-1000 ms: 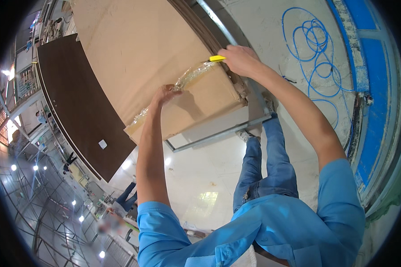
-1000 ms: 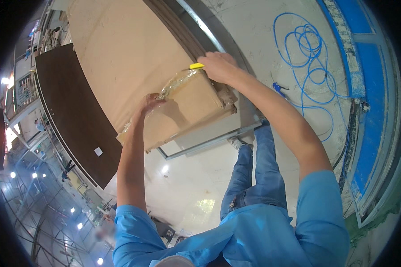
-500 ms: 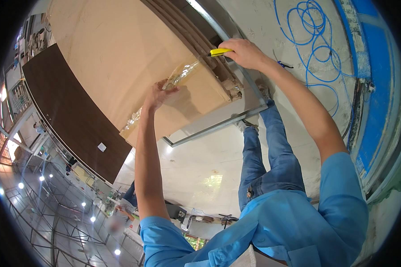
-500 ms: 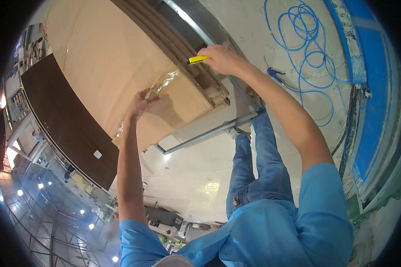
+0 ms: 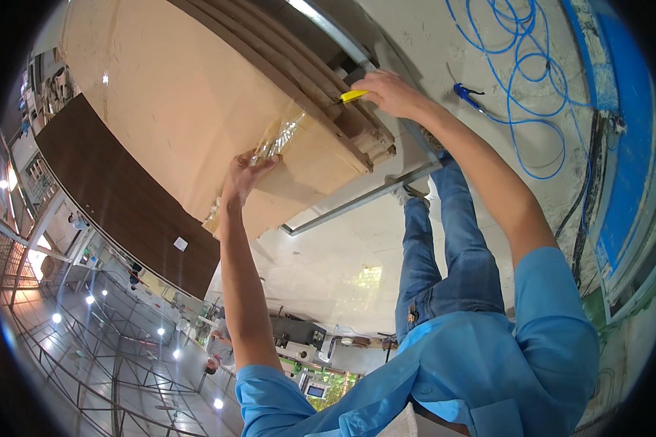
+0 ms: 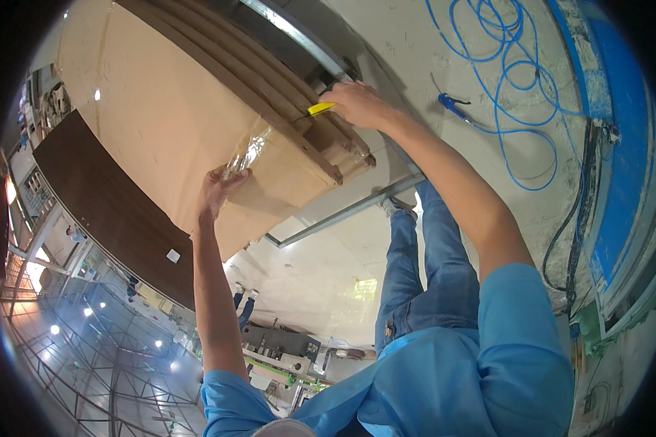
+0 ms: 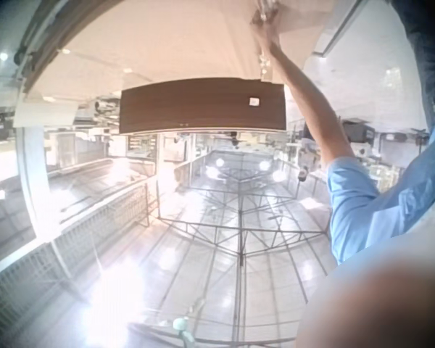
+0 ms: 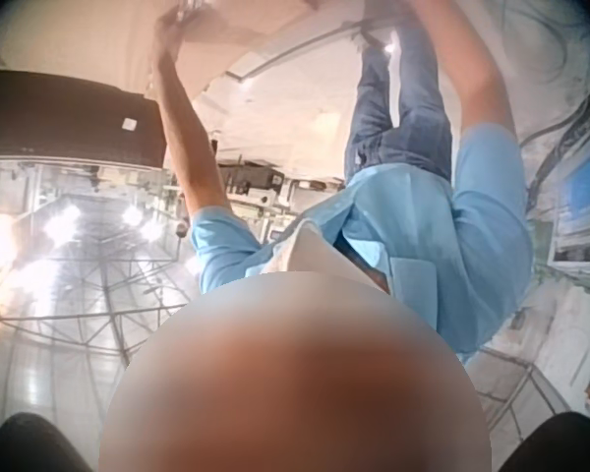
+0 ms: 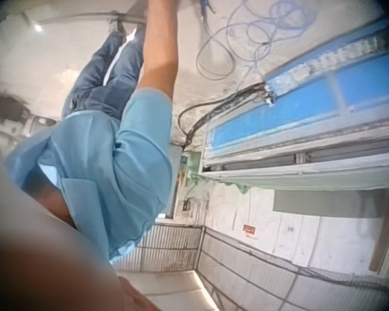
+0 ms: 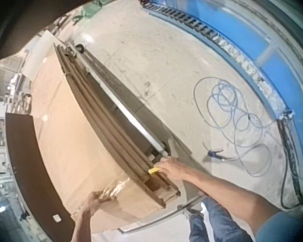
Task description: The person uses a utility knife to cut tape and open a cardboard box, removes the packaging, and places a large wooden panel onto a machine table. They then use a blue air nozzle to clean the machine surface before positioning the panel.
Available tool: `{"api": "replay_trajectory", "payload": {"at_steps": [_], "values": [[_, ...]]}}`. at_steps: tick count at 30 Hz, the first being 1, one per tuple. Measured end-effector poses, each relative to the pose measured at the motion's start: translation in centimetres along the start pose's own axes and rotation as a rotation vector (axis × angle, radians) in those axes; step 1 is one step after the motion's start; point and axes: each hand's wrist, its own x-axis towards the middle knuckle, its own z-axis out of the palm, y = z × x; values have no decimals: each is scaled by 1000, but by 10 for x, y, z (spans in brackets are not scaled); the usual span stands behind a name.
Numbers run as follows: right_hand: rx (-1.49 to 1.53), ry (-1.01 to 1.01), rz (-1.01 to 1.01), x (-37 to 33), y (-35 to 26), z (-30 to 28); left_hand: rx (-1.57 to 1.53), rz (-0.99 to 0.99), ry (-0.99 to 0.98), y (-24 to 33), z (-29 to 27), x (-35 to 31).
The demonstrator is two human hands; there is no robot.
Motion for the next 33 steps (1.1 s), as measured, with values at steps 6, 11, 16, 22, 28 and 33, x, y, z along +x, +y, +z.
{"api": "replay_trajectory", "payload": {"at_steps": [6, 11, 16, 22, 28, 33], "values": [[159, 13, 44, -3, -9, -7, -48, -4, -42, 4, 1, 0], [228, -21, 101, -10, -25, 9, -1, 13, -4, 5, 4, -6], [37, -20, 118, -16, -29, -21, 28, 55, 105, -5, 11, -9], [-328, -148, -128, 65, -116, -35, 132, 92, 234, -7, 19, -16], [-667, -586, -196, 114, -181, -32, 158, 103, 196, 0, 14, -23], [-874, -627, -129, 111, -175, -76, 181, 106, 144, -6, 12, -33]]}}
